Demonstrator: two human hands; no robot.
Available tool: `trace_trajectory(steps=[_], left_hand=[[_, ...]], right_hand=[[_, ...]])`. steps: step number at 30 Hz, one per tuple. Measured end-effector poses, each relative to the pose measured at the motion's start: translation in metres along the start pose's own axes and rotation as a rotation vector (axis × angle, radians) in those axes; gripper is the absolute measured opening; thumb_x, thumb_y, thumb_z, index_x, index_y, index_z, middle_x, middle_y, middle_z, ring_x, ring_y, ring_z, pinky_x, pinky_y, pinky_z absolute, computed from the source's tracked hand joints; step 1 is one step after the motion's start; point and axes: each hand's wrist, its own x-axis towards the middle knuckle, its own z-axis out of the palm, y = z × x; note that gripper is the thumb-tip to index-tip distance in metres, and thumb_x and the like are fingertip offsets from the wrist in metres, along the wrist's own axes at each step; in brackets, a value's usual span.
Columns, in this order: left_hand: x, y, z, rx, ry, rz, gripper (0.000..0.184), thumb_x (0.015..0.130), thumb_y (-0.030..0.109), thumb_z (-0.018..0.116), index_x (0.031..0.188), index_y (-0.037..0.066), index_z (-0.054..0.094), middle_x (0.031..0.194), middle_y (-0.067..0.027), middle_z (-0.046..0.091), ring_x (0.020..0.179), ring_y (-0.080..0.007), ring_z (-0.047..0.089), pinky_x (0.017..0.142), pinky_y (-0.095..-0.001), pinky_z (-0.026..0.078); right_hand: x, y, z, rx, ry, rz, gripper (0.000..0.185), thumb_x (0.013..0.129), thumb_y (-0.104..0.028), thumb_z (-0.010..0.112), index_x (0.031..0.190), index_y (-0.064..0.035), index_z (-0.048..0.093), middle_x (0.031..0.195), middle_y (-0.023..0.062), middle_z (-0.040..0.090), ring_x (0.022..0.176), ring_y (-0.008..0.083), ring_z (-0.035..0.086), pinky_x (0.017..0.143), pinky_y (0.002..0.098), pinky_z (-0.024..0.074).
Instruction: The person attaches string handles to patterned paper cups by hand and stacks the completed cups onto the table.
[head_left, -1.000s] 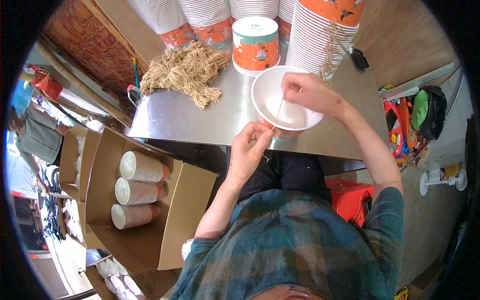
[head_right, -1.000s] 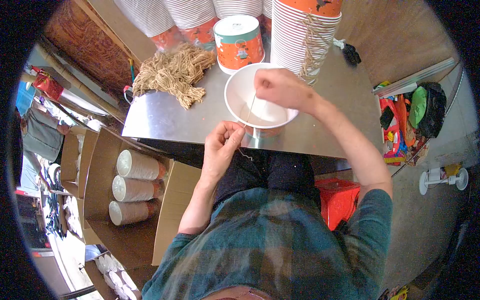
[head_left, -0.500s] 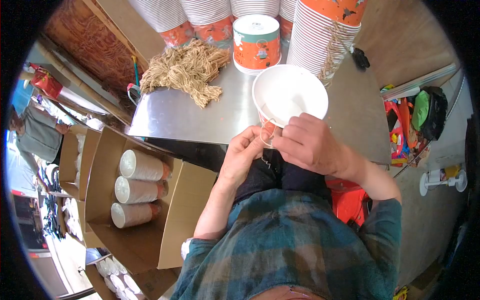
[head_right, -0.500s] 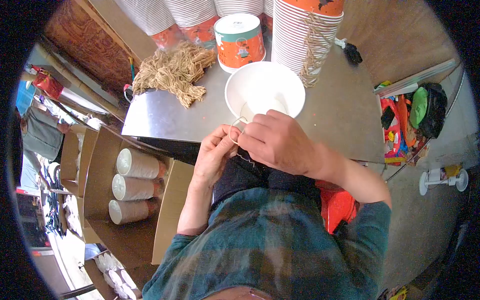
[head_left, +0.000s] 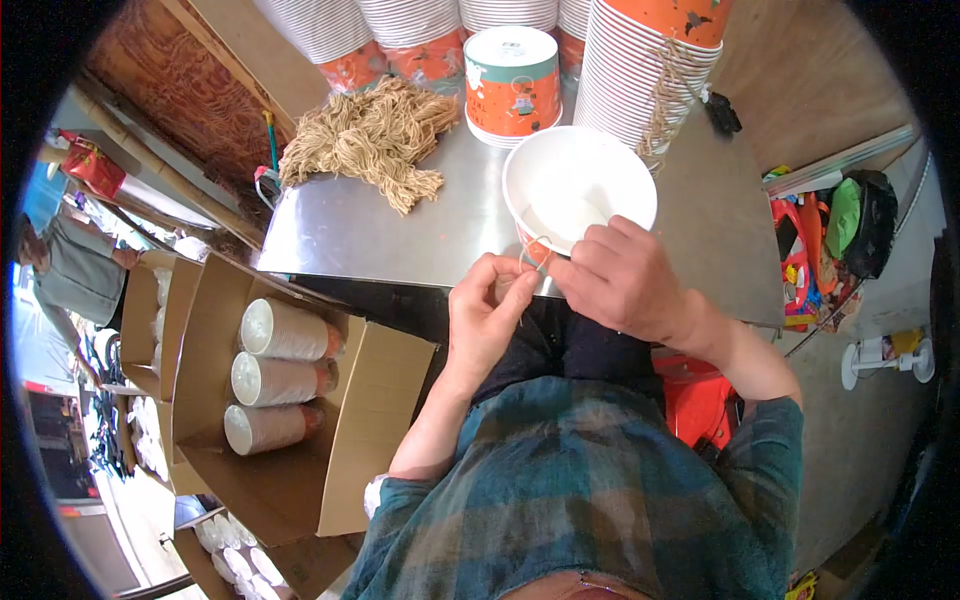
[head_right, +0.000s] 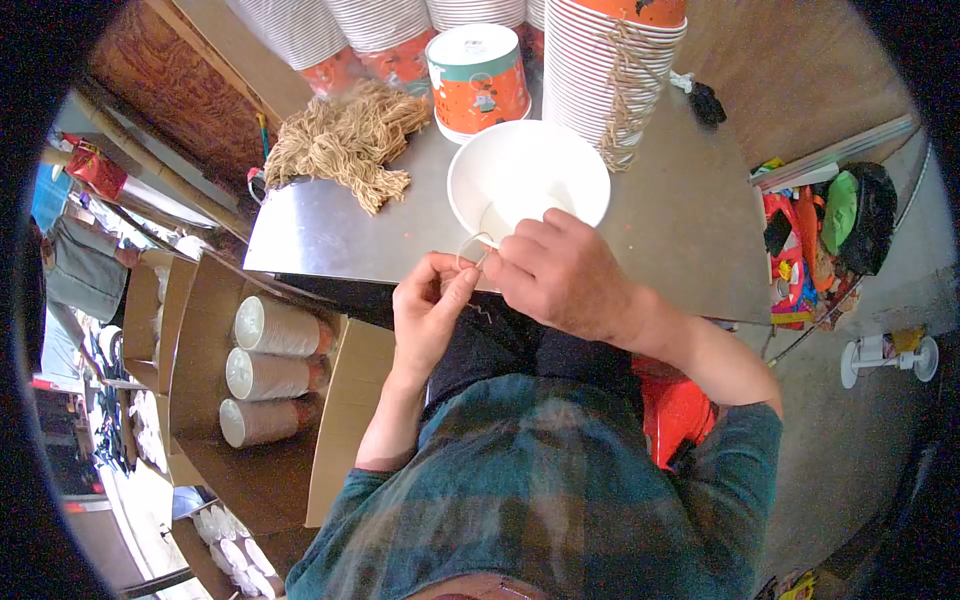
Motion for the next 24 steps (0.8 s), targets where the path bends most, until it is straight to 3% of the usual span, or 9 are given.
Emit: trace_trajectory(steps=[1,5,6,7,9,12,19,22,24], left_hand=[[0.001,-0.001,0.001,0.262,0.095,0.18,0.015,0.089,0.006,0.076,0.1,0.003,0.066,0.076,-0.0013,0.058,0.062,-0.0116,0.052,0.056,-0.0264,0.04],[0.007,0.003,0.002,0.519,0.202,0.529,0.023,0.08,0.001,0.079,0.098,0.004,0.066,0.078,-0.007,0.058,0.062,-0.0201,0.053,0.057,-0.0313,0.043],[0.01,0.002,0.0,0.604,0.238,0.659,0.025,0.077,-0.001,0.079,0.099,0.005,0.067,0.08,-0.0067,0.058,0.064,-0.0222,0.053,0.059,-0.0334,0.043],[0.012,0.001,-0.001,0.69,0.273,0.79,0.028,0.075,-0.002,0.079,0.099,0.006,0.067,0.082,-0.0064,0.058,0.066,-0.0244,0.052,0.061,-0.0356,0.044],[0.013,0.002,-0.002,0.737,0.296,0.83,0.031,0.073,-0.003,0.08,0.1,0.007,0.068,0.082,-0.0054,0.059,0.069,-0.0239,0.054,0.061,-0.0352,0.044],[0.015,-0.002,-0.002,0.798,0.322,0.895,0.034,0.071,-0.005,0.081,0.101,0.008,0.069,0.081,-0.0042,0.059,0.072,-0.0229,0.055,0.062,-0.0346,0.045],[0.013,-0.002,-0.002,0.762,0.315,0.912,0.034,0.071,0.001,0.082,0.102,0.008,0.069,0.081,-0.004,0.055,0.07,-0.0219,0.053,0.063,-0.035,0.043],[0.013,0.001,0.002,0.648,0.315,0.844,0.029,0.072,-0.004,0.081,0.097,0.007,0.07,0.08,-0.0041,0.059,0.071,-0.0213,0.055,0.061,-0.0329,0.044],[0.013,0.004,0.004,0.593,0.29,0.794,0.027,0.073,-0.004,0.08,0.095,0.006,0.07,0.081,-0.0048,0.059,0.07,-0.0208,0.055,0.061,-0.0328,0.044]], right_hand=[[0.004,0.005,-0.002,0.047,0.033,0.016,0.016,0.079,-0.016,0.07,0.093,-0.0074,0.066,0.08,0.0023,0.052,0.076,0.0208,0.057,0.065,0.036,0.0447],[0.027,0.029,-0.003,0.146,0.14,0.078,0.022,0.077,-0.014,0.07,0.098,-0.0101,0.067,0.09,0.0036,0.057,0.085,0.0252,0.057,0.07,0.039,0.0469],[0.03,0.034,-0.003,0.183,0.065,0.094,0.025,0.077,-0.013,0.069,0.102,-0.0119,0.07,0.105,0.0059,0.062,0.103,0.0278,0.058,0.081,0.0419,0.0481],[0.034,0.037,-0.001,0.181,0.069,0.094,0.025,0.077,-0.013,0.069,0.102,-0.0119,0.07,0.105,0.0059,0.062,0.103,0.0278,0.058,0.081,0.0419,0.0481],[0.044,0.041,0.007,0.248,-0.036,0.006,0.022,0.08,-0.014,0.067,0.101,-0.0135,0.073,0.122,0.0088,0.062,0.126,0.0311,0.053,0.096,0.047,0.0451],[0.051,0.043,0.016,0.363,-0.145,-0.076,0.017,0.084,-0.017,0.065,0.096,-0.0144,0.076,0.134,0.0112,0.059,0.139,0.0334,0.043,0.106,0.0513,0.0392],[0.055,0.049,0.015,0.346,-0.267,-0.092,0.014,0.086,-0.02,0.064,0.086,-0.0114,0.075,0.133,0.0113,0.06,0.14,0.0343,0.043,0.109,0.0518,0.0368],[0.052,0.05,0.009,0.415,-0.204,-0.051,0.014,0.086,-0.021,0.065,0.083,-0.0094,0.074,0.122,0.0101,0.065,0.129,0.0304,0.052,0.105,0.0468,0.0402],[0.049,0.053,0.007,0.571,-0.198,0.028,0.013,0.084,-0.02,0.068,0.082,-0.0073,0.072,0.105,0.008,0.066,0.109,0.0268,0.061,0.095,0.041,0.0459]])
